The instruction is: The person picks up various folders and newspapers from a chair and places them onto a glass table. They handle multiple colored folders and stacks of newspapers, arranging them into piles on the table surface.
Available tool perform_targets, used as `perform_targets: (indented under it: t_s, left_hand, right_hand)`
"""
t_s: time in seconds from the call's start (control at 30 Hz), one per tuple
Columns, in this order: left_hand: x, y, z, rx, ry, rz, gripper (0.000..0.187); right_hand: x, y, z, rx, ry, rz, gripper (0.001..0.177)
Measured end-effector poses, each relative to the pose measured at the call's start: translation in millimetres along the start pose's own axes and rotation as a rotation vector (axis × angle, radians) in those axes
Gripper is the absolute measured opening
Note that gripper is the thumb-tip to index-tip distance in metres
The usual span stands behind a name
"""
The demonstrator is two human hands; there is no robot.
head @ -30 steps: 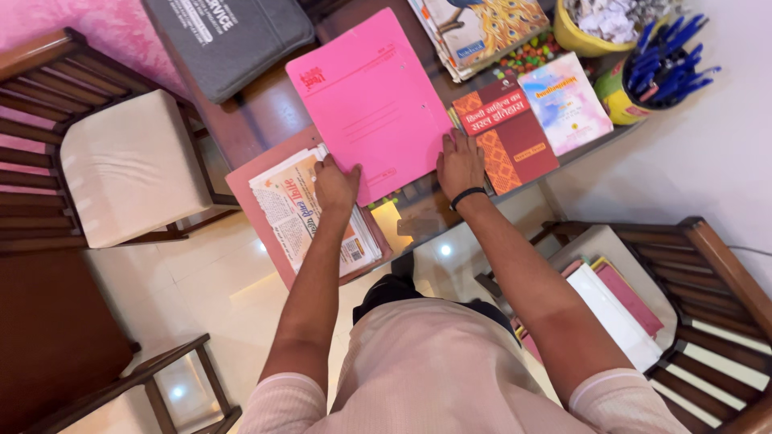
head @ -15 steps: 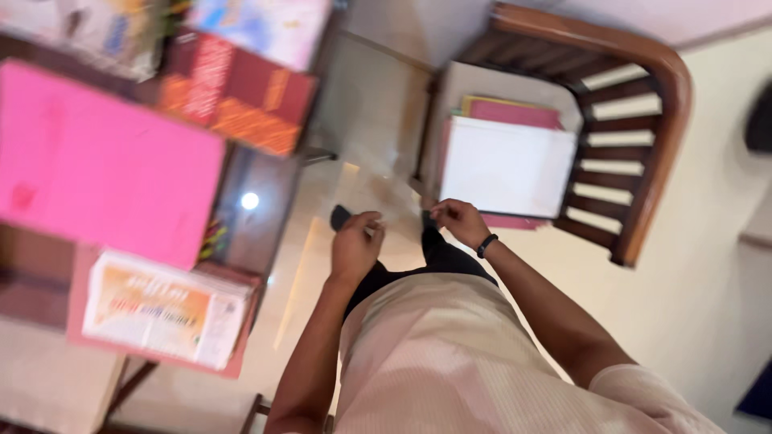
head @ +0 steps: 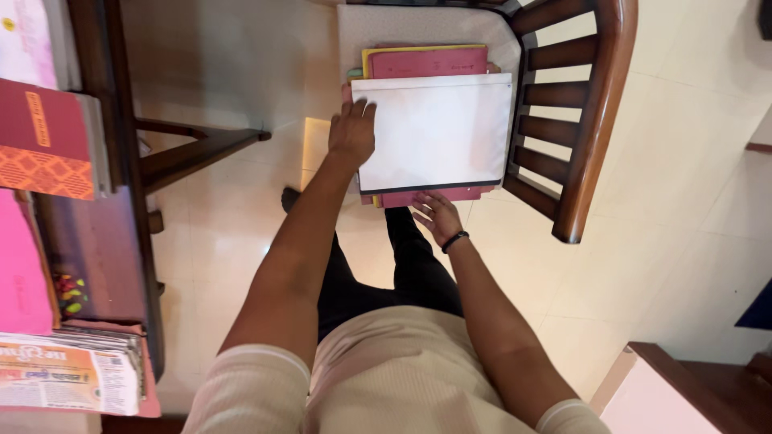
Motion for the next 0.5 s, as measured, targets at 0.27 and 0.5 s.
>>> perform_targets:
  t_s: [0.27, 0.5]
  left_hand:
    - [6.0, 30.1, -63.2, -0.061, -0.126, -0.26, 0.071]
    - [-19.2, 39.4, -62.9, -0.096, -0.226, -0.153, 0.049]
  right_hand:
    - [-14.8, 9.9, -30.1, 0.077, -0.038, -0.153, 0.032]
    - [-23.4, 11.5, -29.3, 0.089, -0.066, -0.177, 0.021]
Point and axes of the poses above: each hand's wrist, its own z-axis away from the middle knuckle, its own x-axis out of the palm, y = z × x, the point moved 6 cm from there along -z, towards the middle knuckle, and after that the axes turned 6 degrees about z, right-handed, at the moved point
